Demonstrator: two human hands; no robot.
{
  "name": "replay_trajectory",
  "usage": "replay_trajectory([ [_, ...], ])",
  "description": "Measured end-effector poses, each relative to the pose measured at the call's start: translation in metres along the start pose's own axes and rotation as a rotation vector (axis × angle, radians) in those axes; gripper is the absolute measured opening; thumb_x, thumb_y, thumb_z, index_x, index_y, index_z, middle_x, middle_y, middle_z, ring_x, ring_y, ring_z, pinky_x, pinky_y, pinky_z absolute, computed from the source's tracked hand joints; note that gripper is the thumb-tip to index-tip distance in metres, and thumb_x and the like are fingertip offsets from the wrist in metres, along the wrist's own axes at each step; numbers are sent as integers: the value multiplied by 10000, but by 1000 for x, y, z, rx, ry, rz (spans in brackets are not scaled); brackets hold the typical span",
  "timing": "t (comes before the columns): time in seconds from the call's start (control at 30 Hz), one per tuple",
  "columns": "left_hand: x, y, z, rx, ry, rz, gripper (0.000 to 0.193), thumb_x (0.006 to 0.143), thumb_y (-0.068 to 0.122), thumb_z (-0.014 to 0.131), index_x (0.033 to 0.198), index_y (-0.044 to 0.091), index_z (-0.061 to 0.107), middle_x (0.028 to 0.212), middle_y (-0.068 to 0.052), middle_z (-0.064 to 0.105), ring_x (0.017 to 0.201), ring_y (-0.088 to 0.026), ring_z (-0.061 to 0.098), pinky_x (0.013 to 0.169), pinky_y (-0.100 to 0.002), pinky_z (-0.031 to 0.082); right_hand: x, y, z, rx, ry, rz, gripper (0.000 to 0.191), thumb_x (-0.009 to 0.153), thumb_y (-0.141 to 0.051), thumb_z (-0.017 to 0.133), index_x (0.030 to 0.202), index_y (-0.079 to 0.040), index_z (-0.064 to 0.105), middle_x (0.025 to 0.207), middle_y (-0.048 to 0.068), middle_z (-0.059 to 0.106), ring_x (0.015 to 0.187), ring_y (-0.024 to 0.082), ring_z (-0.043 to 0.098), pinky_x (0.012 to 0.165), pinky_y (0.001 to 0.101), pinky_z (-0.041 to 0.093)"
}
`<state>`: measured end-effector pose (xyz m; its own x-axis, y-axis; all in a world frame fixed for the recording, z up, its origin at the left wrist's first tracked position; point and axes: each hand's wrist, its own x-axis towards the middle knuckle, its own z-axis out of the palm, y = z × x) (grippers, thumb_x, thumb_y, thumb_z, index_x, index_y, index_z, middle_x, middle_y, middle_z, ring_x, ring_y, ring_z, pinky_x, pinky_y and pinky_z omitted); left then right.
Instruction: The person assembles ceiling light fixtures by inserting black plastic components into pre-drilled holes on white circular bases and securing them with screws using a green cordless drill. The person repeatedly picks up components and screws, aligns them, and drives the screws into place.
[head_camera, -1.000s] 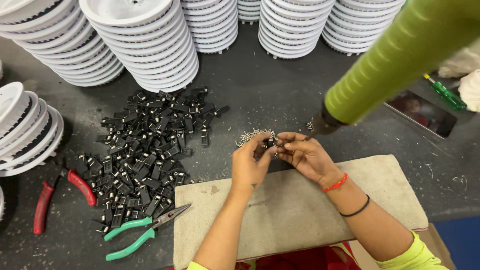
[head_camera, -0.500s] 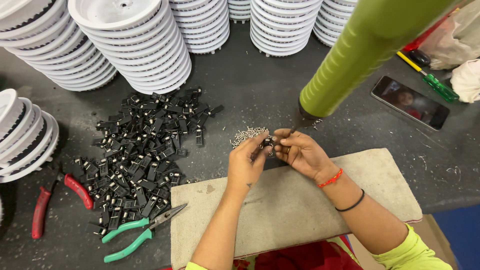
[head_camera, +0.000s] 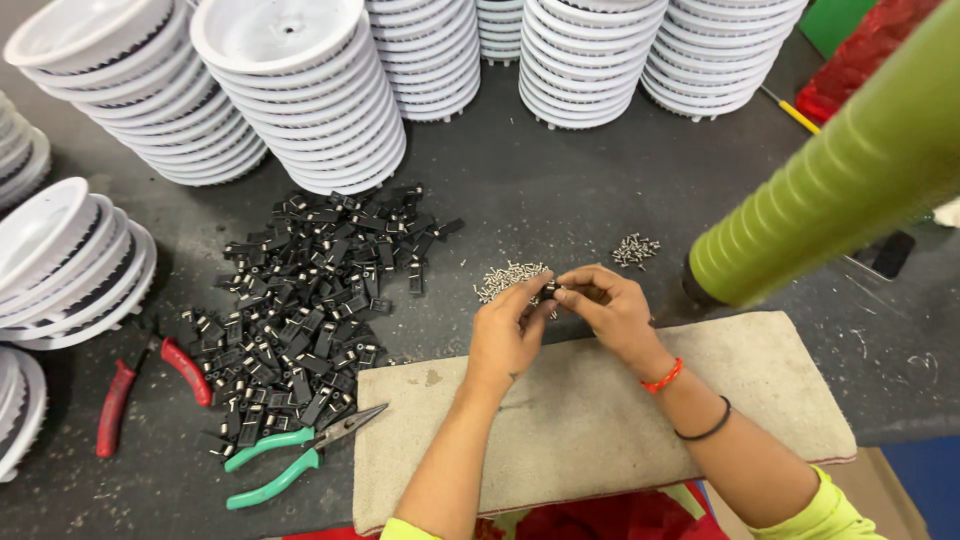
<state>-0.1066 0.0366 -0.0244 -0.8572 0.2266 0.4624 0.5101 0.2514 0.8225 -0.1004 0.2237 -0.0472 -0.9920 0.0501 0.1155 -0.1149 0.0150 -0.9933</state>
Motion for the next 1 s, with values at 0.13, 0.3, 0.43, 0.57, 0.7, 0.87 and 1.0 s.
replay_trajectory([
  [0.13,-1,-3,-5,69,-3,11,362,876,110,760,1235,101,712,979,-90,747,691,-212,704,646,-311,564,-5,-11,7,-234,49,-173,136,923,-40,713,1047,12,732,1032,21,727,906,78,687,782,233,562],
  [0.3,2,-8,-21,254,196,60,323,905,100,707,1227,120,711,1102,-100,725,902,-267,711,783,-362,576,-5,-22,-2,-541,94,-276,139,898,-62,736,1028,-13,742,961,52,736,802,114,699,703,255,556],
  [0.43,10,-17,-56,472,495,-135,333,937,91,664,1267,118,699,1126,-116,687,1022,-291,671,910,-404,540,4,-18,-22,-688,262,-311,149,908,-75,741,1046,-18,748,942,89,733,787,174,704,727,292,558],
  [0.57,8,-27,-80,721,800,-21,442,910,100,688,1339,13,630,1304,-245,583,1182,-409,562,1007,-468,456,12,-5,-41,-728,350,-338,164,918,-68,719,1075,-26,741,1038,104,724,834,182,696,758,305,567],
  [0.7,6,-37,-65,514,597,-103,350,959,101,634,1305,50,640,1357,-192,611,1274,-374,568,1088,-448,438,13,3,-48,-751,320,-414,124,963,-53,681,1071,-32,738,1082,113,718,890,202,678,794,322,563],
  [0.87,11,-56,-32,252,207,-230,411,986,216,608,1354,32,603,1458,-193,558,1362,-366,512,1137,-426,398,11,-2,-40,-796,223,-400,179,982,-26,605,1105,-44,734,1064,106,732,980,225,703,864,335,559],
  [1.0,13,-68,-24,379,126,-158,459,989,237,579,1385,6,570,1488,-202,541,1410,-378,465,1173,-442,349,17,-13,-20,-696,73,-284,223,954,-22,573,1118,-43,723,1099,105,736,1019,238,725,875,334,565],
])
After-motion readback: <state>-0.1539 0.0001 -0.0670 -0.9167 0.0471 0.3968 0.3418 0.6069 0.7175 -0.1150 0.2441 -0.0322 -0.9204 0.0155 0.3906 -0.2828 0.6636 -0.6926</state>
